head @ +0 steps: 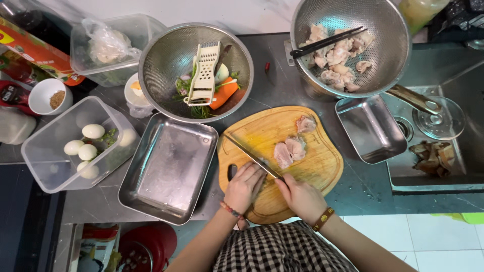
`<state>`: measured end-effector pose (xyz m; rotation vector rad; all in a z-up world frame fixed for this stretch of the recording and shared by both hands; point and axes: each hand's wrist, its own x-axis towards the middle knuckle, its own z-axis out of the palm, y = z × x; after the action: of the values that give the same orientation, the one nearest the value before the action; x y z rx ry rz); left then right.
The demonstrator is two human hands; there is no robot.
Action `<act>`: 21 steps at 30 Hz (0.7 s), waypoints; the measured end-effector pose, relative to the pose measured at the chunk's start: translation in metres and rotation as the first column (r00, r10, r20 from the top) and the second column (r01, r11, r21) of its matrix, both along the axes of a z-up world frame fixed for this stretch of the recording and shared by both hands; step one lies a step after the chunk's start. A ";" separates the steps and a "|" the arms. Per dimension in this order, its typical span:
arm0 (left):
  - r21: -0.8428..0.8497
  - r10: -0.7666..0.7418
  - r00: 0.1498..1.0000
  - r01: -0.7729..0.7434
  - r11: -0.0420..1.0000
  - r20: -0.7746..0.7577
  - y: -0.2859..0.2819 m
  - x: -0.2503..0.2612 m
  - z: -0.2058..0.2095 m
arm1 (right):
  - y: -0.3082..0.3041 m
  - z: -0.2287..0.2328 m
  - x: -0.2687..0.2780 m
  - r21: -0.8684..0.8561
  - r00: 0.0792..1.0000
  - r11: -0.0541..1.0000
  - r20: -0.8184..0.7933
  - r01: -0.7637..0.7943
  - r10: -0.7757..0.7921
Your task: The person slices pieces of cooked meat on a wooden cutting board using a knife. The person repeatedly cuts the meat into smaller pieces and occasionally adjusts the pieces on the board.
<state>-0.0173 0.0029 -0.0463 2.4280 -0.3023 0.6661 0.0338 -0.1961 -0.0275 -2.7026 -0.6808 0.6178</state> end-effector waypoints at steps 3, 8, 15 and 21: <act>-0.045 0.037 0.999 -0.037 0.998 -0.012 -0.002 0.001 0.004 | -0.020 0.003 -0.007 -0.029 0.984 1.000 -0.178 0.003 -0.008; -0.053 0.010 1.000 -0.010 0.999 -0.014 0.001 0.004 0.008 | -0.073 -0.008 -0.023 0.069 0.970 0.977 -0.148 0.203 -0.191; 0.005 -0.004 0.997 0.004 1.000 -0.082 0.004 0.004 -0.004 | -0.071 0.003 -0.028 0.101 0.986 0.986 -0.113 0.135 -0.123; -0.093 -0.031 0.999 0.028 0.995 -0.038 0.005 0.003 -0.007 | -0.065 -0.002 -0.034 0.014 0.996 0.997 -0.062 0.070 -0.069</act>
<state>-0.0139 0.0076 -0.0531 2.3410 -0.2845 0.6046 -0.0006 -0.2609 -0.0291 -2.6676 -0.5715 0.6725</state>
